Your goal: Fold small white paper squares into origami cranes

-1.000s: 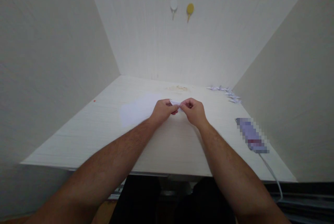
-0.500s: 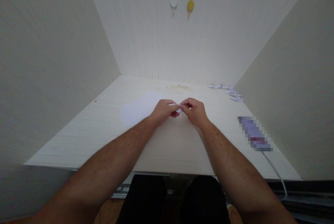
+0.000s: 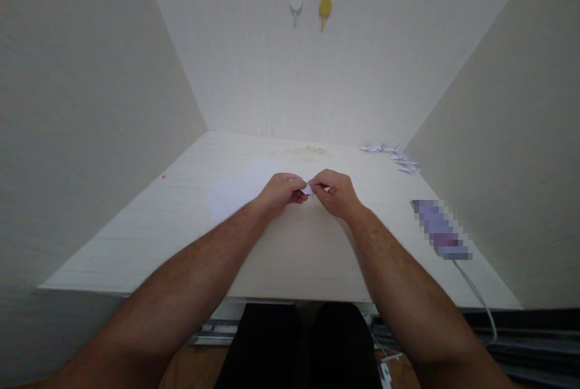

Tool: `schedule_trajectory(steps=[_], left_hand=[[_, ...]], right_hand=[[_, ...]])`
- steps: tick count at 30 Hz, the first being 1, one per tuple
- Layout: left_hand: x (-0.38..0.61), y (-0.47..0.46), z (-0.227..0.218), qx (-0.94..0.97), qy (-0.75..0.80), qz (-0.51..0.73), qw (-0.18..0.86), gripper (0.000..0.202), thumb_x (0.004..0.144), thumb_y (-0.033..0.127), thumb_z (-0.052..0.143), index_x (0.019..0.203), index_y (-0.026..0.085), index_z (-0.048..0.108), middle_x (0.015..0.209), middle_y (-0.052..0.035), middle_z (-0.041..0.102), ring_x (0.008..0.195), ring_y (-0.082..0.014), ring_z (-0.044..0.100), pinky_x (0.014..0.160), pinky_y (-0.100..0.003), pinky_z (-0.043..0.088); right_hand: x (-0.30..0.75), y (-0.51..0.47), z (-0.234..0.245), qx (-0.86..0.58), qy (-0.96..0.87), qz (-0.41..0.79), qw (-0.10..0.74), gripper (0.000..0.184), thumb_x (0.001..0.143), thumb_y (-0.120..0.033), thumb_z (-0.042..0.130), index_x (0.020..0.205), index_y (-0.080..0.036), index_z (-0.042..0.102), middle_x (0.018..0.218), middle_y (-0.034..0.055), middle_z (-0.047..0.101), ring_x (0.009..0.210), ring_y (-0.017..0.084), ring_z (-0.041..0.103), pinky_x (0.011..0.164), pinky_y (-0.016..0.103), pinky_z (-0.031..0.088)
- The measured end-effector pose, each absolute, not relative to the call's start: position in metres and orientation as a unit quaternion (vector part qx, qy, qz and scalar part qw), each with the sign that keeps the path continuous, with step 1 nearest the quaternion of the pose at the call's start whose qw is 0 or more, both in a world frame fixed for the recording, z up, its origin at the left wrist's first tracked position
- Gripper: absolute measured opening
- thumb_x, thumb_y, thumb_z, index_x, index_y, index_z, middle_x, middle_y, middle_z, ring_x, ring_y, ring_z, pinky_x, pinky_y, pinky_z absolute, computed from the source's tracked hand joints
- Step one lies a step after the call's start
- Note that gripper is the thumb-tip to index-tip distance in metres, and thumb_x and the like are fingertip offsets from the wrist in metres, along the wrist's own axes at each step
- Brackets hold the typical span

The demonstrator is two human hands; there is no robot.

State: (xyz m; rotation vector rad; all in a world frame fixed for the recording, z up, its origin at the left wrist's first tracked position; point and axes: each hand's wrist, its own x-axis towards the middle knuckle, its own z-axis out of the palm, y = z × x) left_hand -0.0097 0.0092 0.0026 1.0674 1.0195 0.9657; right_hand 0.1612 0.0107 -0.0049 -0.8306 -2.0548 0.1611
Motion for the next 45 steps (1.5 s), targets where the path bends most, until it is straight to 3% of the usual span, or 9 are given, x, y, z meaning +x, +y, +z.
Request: schedule_trajectory(steps=[9, 13, 18, 22, 26, 33, 39, 45], left_hand=[[-0.013, 0.010, 0.004, 0.446, 0.418, 0.432, 0.664, 0.008, 0.063, 0.017, 0.066, 0.062, 0.010, 0.064, 0.056, -0.0056, 0.063, 0.046, -0.0090, 0.056, 0.046, -0.019, 0.043], [-0.013, 0.010, 0.005, 0.446, 0.418, 0.434, 0.662, 0.019, 0.064, 0.025, 0.075, 0.071, 0.009, 0.067, 0.061, -0.0048, 0.065, 0.049, -0.0084, 0.057, 0.048, -0.019, 0.043], [-0.013, 0.012, 0.004, 0.454, 0.423, 0.445, 0.646, 0.020, 0.063, 0.025, 0.076, 0.069, 0.009, 0.066, 0.063, -0.0047, 0.065, 0.050, -0.0077, 0.056, 0.048, -0.019, 0.042], [-0.013, 0.011, 0.005, 0.507, 0.454, 0.439, 0.587, 0.021, 0.064, 0.029, 0.075, 0.069, 0.012, 0.064, 0.055, -0.0035, 0.063, 0.046, -0.0103, 0.055, 0.048, -0.022, 0.044], [-0.014, 0.009, 0.006, 0.581, 0.478, 0.420, 0.507, 0.023, 0.067, 0.033, 0.073, 0.075, 0.013, 0.067, 0.055, -0.0034, 0.064, 0.048, -0.0121, 0.058, 0.051, -0.023, 0.046], [-0.018, 0.011, 0.000, 0.589, 0.487, 0.429, 0.482, 0.024, 0.068, 0.034, 0.073, 0.076, 0.013, 0.067, 0.056, -0.0032, 0.064, 0.050, -0.0130, 0.061, 0.051, -0.022, 0.046], [-0.016, 0.012, -0.001, 0.564, 0.481, 0.427, 0.518, 0.018, 0.065, 0.029, 0.073, 0.070, 0.013, 0.066, 0.055, -0.0033, 0.064, 0.054, -0.0159, 0.065, 0.055, -0.025, 0.049], [-0.008, 0.005, 0.008, 0.562, 0.505, 0.448, 0.479, 0.016, 0.064, 0.026, 0.073, 0.068, 0.013, 0.066, 0.052, -0.0030, 0.062, 0.051, -0.0149, 0.063, 0.050, -0.022, 0.044]], right_hand=[[0.160, 0.015, -0.007, -0.306, -0.837, 0.051, 0.450, 0.022, 0.076, -0.006, 0.052, 0.081, -0.019, 0.070, 0.079, 0.0039, 0.069, 0.075, 0.015, 0.062, 0.072, 0.027, 0.048], [0.161, 0.013, -0.005, -0.339, -0.838, 0.062, 0.423, 0.024, 0.075, -0.007, 0.051, 0.081, -0.020, 0.071, 0.082, 0.0039, 0.070, 0.079, 0.015, 0.063, 0.076, 0.028, 0.049], [0.156, 0.011, 0.000, -0.385, -0.801, 0.147, 0.434, 0.019, 0.078, -0.013, 0.054, 0.080, -0.022, 0.071, 0.085, 0.0038, 0.071, 0.082, 0.015, 0.064, 0.079, 0.028, 0.050], [0.151, 0.015, 0.000, -0.444, -0.709, 0.254, 0.485, 0.010, 0.077, -0.026, 0.061, 0.073, -0.019, 0.067, 0.080, 0.0030, 0.070, 0.076, 0.014, 0.064, 0.071, 0.027, 0.050], [0.150, 0.016, 0.002, -0.476, -0.674, 0.335, 0.454, 0.012, 0.075, -0.028, 0.064, 0.074, -0.016, 0.067, 0.069, 0.0007, 0.067, 0.064, 0.012, 0.059, 0.062, 0.024, 0.046], [0.153, 0.013, 0.007, -0.499, -0.723, 0.273, 0.392, 0.014, 0.077, -0.025, 0.060, 0.069, -0.015, 0.065, 0.064, 0.0005, 0.063, 0.059, 0.011, 0.054, 0.056, 0.023, 0.039], [0.153, 0.012, 0.003, -0.494, -0.743, 0.248, 0.379, 0.014, 0.079, -0.025, 0.058, 0.071, -0.016, 0.065, 0.063, -0.0002, 0.063, 0.058, 0.011, 0.052, 0.056, 0.023, 0.039], [0.151, 0.008, 0.003, -0.503, -0.741, 0.216, 0.389, 0.014, 0.080, -0.024, 0.057, 0.069, -0.017, 0.061, 0.062, -0.0007, 0.060, 0.057, 0.011, 0.049, 0.056, 0.024, 0.037]])
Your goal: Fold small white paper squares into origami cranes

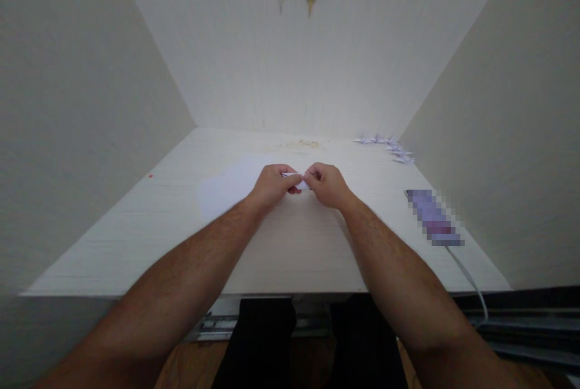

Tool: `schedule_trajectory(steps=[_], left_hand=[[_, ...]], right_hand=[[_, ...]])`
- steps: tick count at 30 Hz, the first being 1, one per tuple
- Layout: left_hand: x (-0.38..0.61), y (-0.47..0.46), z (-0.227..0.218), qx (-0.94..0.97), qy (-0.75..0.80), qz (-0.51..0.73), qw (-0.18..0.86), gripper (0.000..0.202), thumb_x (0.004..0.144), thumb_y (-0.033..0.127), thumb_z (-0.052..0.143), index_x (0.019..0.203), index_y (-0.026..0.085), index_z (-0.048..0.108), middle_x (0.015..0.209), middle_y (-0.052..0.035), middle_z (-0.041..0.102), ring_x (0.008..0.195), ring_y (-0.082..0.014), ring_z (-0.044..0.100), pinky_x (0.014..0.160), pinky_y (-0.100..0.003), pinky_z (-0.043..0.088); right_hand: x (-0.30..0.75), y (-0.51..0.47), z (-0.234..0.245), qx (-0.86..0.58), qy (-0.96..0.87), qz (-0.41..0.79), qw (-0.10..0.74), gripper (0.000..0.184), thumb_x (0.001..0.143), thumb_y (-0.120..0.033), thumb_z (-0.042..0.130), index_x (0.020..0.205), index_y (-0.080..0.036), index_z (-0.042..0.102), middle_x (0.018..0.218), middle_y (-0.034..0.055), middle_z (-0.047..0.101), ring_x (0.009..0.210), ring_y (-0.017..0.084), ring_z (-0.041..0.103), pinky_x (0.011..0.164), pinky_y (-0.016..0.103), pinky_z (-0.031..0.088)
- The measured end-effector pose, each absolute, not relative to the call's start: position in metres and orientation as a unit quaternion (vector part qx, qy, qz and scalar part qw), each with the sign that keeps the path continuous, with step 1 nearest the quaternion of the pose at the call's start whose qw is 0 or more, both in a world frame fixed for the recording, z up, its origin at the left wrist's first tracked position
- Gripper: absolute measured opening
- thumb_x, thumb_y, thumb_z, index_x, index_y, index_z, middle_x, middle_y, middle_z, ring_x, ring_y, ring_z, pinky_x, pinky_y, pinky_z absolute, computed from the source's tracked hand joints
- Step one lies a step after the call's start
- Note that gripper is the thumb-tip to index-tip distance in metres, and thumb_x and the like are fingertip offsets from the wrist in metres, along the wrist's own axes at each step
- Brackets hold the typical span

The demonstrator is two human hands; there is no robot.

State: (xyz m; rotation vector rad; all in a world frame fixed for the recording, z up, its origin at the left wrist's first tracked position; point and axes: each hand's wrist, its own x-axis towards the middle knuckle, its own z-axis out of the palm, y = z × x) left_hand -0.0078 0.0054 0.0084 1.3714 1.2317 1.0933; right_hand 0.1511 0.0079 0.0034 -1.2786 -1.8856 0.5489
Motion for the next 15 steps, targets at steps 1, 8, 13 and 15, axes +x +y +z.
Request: schedule_trajectory(steps=[1, 8, 13, 15], left_hand=[[-0.0066, 0.0044, 0.0097, 0.558, 0.505, 0.454, 0.478, 0.015, 0.064, 0.026, 0.073, 0.066, 0.013, 0.065, 0.051, -0.0025, 0.062, 0.050, -0.0144, 0.062, 0.049, -0.022, 0.043], [-0.0070, 0.0008, 0.0091, 0.578, 0.500, 0.439, 0.473, 0.013, 0.071, 0.025, 0.065, 0.067, 0.014, 0.065, 0.049, -0.0019, 0.061, 0.051, -0.0152, 0.064, 0.051, -0.021, 0.043], [-0.0114, 0.0069, 0.0082, 0.534, 0.470, 0.442, 0.546, 0.025, 0.076, 0.036, 0.058, 0.064, 0.014, 0.063, 0.056, -0.0060, 0.064, 0.052, -0.0170, 0.064, 0.053, -0.025, 0.047], [-0.0150, 0.0102, 0.0095, 0.451, 0.445, 0.419, 0.651, 0.038, 0.079, 0.048, 0.049, 0.069, 0.014, 0.063, 0.065, -0.0107, 0.068, 0.054, -0.0194, 0.065, 0.052, -0.029, 0.048]], right_hand=[[0.1508, 0.0074, 0.0032, -0.501, -0.739, 0.219, 0.394, 0.014, 0.080, -0.024, 0.057, 0.069, -0.017, 0.061, 0.062, -0.0010, 0.060, 0.056, 0.011, 0.048, 0.055, 0.024, 0.037], [0.1523, 0.0061, 0.0007, -0.510, -0.729, 0.227, 0.395, 0.015, 0.079, -0.026, 0.056, 0.067, -0.018, 0.059, 0.060, -0.0018, 0.057, 0.055, 0.011, 0.045, 0.055, 0.025, 0.036], [0.1540, 0.0056, 0.0011, -0.481, -0.741, 0.229, 0.410, 0.010, 0.079, -0.023, 0.056, 0.070, -0.018, 0.059, 0.062, -0.0021, 0.057, 0.057, 0.011, 0.048, 0.056, 0.024, 0.037], [0.1539, 0.0053, 0.0008, -0.442, -0.750, 0.217, 0.442, 0.009, 0.081, -0.023, 0.055, 0.075, -0.019, 0.059, 0.069, -0.0010, 0.059, 0.064, 0.013, 0.052, 0.061, 0.025, 0.041]])
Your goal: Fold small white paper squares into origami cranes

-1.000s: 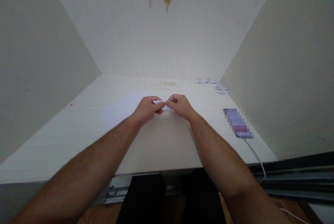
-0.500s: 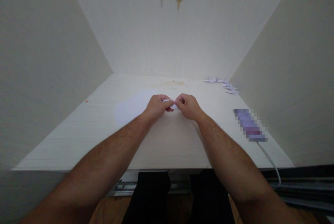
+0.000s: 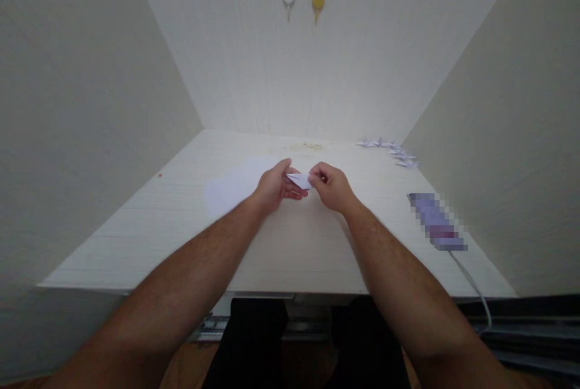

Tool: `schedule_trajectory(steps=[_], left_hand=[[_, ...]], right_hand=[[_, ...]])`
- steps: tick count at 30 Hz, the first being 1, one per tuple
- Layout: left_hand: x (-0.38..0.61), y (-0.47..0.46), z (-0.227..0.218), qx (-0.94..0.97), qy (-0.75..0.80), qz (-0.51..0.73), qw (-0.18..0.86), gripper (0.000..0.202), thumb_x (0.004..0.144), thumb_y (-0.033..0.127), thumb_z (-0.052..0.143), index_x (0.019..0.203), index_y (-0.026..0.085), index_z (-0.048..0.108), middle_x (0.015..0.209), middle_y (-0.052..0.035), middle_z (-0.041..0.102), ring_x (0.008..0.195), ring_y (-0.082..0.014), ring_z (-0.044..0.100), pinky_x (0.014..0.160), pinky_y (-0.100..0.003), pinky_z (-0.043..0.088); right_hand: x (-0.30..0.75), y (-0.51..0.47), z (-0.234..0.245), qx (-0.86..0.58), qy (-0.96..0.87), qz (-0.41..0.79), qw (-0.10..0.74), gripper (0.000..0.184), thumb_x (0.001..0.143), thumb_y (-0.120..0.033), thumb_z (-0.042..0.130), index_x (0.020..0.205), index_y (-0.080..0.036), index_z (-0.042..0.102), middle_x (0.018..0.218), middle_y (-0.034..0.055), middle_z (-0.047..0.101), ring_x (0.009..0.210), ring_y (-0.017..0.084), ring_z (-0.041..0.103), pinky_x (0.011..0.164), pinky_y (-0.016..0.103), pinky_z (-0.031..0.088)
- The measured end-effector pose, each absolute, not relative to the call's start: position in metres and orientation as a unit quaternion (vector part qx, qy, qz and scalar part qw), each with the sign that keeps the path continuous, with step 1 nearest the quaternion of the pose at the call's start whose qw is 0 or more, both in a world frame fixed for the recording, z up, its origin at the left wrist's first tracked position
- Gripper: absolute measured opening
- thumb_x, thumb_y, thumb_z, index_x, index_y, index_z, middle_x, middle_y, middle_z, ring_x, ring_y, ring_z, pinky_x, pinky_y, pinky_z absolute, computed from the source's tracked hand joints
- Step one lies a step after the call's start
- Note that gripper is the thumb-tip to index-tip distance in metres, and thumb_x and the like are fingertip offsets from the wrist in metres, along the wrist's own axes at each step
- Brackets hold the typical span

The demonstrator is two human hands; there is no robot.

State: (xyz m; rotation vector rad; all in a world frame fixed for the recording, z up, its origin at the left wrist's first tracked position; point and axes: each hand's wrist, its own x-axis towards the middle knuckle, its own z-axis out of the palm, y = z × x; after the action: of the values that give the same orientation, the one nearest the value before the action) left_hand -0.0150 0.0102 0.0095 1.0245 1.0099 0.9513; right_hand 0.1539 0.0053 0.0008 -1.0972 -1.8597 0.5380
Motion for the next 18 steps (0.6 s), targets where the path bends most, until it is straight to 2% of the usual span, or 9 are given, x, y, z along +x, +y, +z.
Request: schedule_trajectory(steps=[2, 5, 7, 9, 11, 13, 15, 18], left_hand=[[-0.019, 0.012, 0.011, 0.401, 0.435, 0.349, 0.727, 0.047, 0.081, 0.054, 0.044, 0.073, 0.013, 0.066, 0.068, -0.0137, 0.069, 0.053, -0.0194, 0.064, 0.049, -0.028, 0.046], [-0.024, 0.010, 0.012, 0.401, 0.409, 0.283, 0.770, 0.036, 0.080, 0.045, 0.053, 0.074, 0.011, 0.067, 0.064, -0.0098, 0.066, 0.050, -0.0132, 0.058, 0.045, -0.022, 0.041], [-0.023, 0.008, 0.012, 0.412, 0.379, 0.314, 0.767, 0.021, 0.075, 0.033, 0.064, 0.074, 0.012, 0.066, 0.061, -0.0040, 0.062, 0.049, -0.0092, 0.054, 0.044, -0.019, 0.038], [-0.021, 0.008, 0.010, 0.419, 0.363, 0.371, 0.745, 0.015, 0.069, 0.025, 0.071, 0.072, 0.013, 0.063, 0.059, 0.0008, 0.057, 0.048, -0.0067, 0.050, 0.044, -0.018, 0.036], [-0.018, 0.008, 0.008, 0.421, 0.360, 0.429, 0.714, 0.020, 0.065, 0.024, 0.076, 0.071, 0.014, 0.059, 0.059, 0.0028, 0.055, 0.050, -0.0060, 0.050, 0.047, -0.017, 0.038], [-0.015, 0.009, 0.005, 0.426, 0.361, 0.473, 0.682, 0.025, 0.064, 0.026, 0.078, 0.071, 0.014, 0.057, 0.064, 0.0024, 0.057, 0.056, -0.0070, 0.053, 0.052, -0.019, 0.042], [-0.012, 0.009, 0.003, 0.438, 0.364, 0.498, 0.654, 0.027, 0.065, 0.029, 0.078, 0.074, 0.015, 0.056, 0.069, 0.0013, 0.060, 0.062, -0.0087, 0.057, 0.057, -0.020, 0.045], [-0.007, 0.006, 0.002, 0.457, 0.369, 0.506, 0.631, 0.025, 0.067, 0.029, 0.076, 0.075, 0.015, 0.056, 0.071, 0.0010, 0.061, 0.063, -0.0098, 0.058, 0.058, -0.022, 0.046]], right_hand=[[0.154, 0.005, 0.001, -0.392, -0.765, 0.192, 0.474, 0.008, 0.084, -0.023, 0.055, 0.078, -0.020, 0.060, 0.079, 0.0015, 0.062, 0.077, 0.015, 0.057, 0.071, 0.029, 0.046], [0.154, 0.004, 0.002, -0.340, -0.782, 0.157, 0.498, 0.008, 0.086, -0.023, 0.056, 0.080, -0.023, 0.062, 0.092, 0.0045, 0.064, 0.095, 0.018, 0.058, 0.088, 0.035, 0.046], [0.154, 0.003, 0.002, -0.332, -0.782, 0.143, 0.507, 0.007, 0.086, -0.023, 0.058, 0.083, -0.023, 0.065, 0.100, 0.0058, 0.065, 0.102, 0.019, 0.058, 0.094, 0.037, 0.045], [0.153, 0.002, 0.003, -0.341, -0.772, 0.138, 0.518, 0.007, 0.084, -0.024, 0.061, 0.089, -0.024, 0.067, 0.107, 0.0065, 0.064, 0.107, 0.019, 0.057, 0.095, 0.037, 0.046], [0.151, 0.001, 0.002, -0.372, -0.744, 0.156, 0.532, 0.017, 0.081, -0.024, 0.063, 0.097, -0.024, 0.067, 0.110, 0.0066, 0.065, 0.105, 0.019, 0.059, 0.089, 0.035, 0.050], [0.149, 0.001, 0.001, -0.417, -0.700, 0.205, 0.543, 0.020, 0.079, -0.026, 0.064, 0.098, -0.021, 0.066, 0.100, 0.0060, 0.068, 0.091, 0.017, 0.063, 0.077, 0.031, 0.053], [0.146, 0.001, 0.000, -0.450, -0.660, 0.266, 0.539, 0.019, 0.076, -0.029, 0.066, 0.091, -0.018, 0.067, 0.082, 0.0043, 0.069, 0.072, 0.015, 0.062, 0.065, 0.028, 0.052], [0.144, 0.000, 0.000, -0.469, -0.636, 0.318, 0.524, 0.016, 0.075, -0.030, 0.066, 0.079, -0.014, 0.067, 0.064, 0.0022, 0.064, 0.056, 0.013, 0.057, 0.055, 0.026, 0.048]])
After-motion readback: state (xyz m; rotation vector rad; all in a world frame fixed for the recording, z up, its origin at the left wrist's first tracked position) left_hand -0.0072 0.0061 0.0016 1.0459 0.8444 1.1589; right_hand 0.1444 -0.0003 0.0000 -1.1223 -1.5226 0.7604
